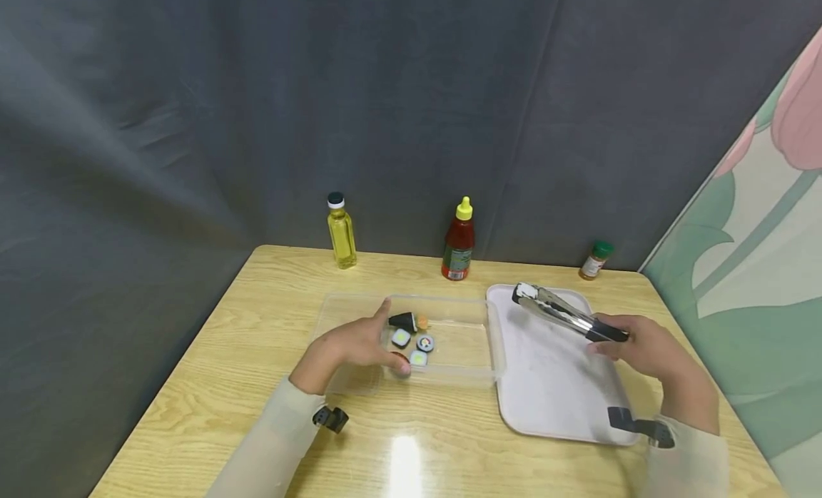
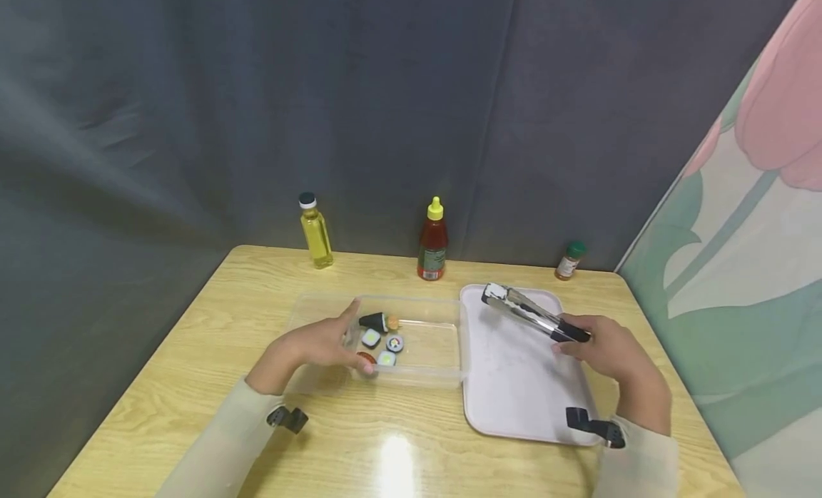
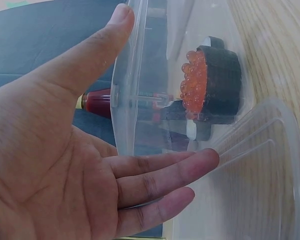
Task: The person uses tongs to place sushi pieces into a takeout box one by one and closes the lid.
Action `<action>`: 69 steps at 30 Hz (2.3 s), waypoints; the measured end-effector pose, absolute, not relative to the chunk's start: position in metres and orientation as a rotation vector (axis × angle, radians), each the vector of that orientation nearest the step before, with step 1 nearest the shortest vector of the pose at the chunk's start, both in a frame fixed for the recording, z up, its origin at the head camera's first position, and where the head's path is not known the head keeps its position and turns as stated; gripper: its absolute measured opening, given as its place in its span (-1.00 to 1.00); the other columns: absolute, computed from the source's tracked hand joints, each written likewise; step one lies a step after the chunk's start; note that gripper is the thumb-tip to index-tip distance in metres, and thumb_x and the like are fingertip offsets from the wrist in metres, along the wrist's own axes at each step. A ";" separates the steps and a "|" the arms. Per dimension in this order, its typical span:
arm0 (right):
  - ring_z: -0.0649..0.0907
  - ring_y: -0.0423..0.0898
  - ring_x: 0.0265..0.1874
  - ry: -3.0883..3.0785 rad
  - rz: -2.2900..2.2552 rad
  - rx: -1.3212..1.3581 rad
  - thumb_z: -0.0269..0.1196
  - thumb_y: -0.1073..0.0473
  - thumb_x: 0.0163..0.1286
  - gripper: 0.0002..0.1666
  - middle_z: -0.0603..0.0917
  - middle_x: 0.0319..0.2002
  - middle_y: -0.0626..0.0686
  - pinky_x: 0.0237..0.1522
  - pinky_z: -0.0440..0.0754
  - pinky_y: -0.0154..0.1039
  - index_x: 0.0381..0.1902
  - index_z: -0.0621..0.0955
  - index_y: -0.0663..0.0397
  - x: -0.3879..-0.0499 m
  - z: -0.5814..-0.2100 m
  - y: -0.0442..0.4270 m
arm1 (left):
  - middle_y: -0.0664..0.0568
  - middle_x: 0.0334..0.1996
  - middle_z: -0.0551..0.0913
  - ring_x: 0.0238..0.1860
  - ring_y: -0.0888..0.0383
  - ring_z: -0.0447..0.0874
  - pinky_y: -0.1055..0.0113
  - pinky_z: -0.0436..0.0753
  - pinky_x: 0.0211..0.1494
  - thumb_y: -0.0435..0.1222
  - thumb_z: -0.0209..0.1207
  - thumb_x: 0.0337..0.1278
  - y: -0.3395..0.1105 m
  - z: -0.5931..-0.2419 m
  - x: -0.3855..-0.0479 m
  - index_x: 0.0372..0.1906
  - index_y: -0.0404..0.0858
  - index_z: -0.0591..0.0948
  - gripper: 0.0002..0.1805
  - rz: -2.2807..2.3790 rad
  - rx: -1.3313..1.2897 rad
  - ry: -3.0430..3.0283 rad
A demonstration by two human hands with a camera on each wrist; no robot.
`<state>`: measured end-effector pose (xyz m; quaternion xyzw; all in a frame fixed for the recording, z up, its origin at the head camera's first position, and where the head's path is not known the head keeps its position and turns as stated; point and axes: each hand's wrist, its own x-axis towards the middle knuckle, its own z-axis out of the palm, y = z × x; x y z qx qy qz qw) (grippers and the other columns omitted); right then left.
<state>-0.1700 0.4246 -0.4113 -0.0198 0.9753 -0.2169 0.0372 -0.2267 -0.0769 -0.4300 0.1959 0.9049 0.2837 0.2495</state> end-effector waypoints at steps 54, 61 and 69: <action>0.77 -0.09 -0.16 2.894 -0.155 -0.714 0.66 0.06 0.09 -0.42 0.86 -0.09 -0.10 -0.02 0.73 0.01 0.13 0.81 -0.12 -0.181 -0.361 0.275 | -0.24 0.70 0.10 0.59 -0.20 0.38 -0.07 0.55 0.49 0.29 0.49 0.02 -0.078 -0.426 -0.225 0.74 -0.18 -0.36 0.55 0.790 0.553 2.459; 0.49 -0.25 -0.43 2.867 -0.059 -0.773 0.66 0.14 0.05 -0.59 0.64 -0.47 -0.29 -0.22 0.54 -0.17 -0.10 0.84 -0.23 -0.185 -0.361 0.260 | -0.23 0.70 0.11 0.58 -0.19 0.39 -0.07 0.54 0.49 0.25 0.50 0.05 -0.078 -0.425 -0.224 0.74 -0.17 -0.37 0.53 0.796 0.540 2.455; 0.53 -0.24 -0.39 2.856 0.003 -0.770 0.67 0.14 0.03 -0.52 0.69 -0.40 -0.27 -0.16 0.60 -0.13 -0.03 0.84 -0.18 -0.190 -0.365 0.257 | -0.23 0.70 0.11 0.59 -0.20 0.37 -0.08 0.53 0.50 0.27 0.49 0.04 -0.078 -0.424 -0.226 0.74 -0.16 -0.37 0.53 0.789 0.543 2.453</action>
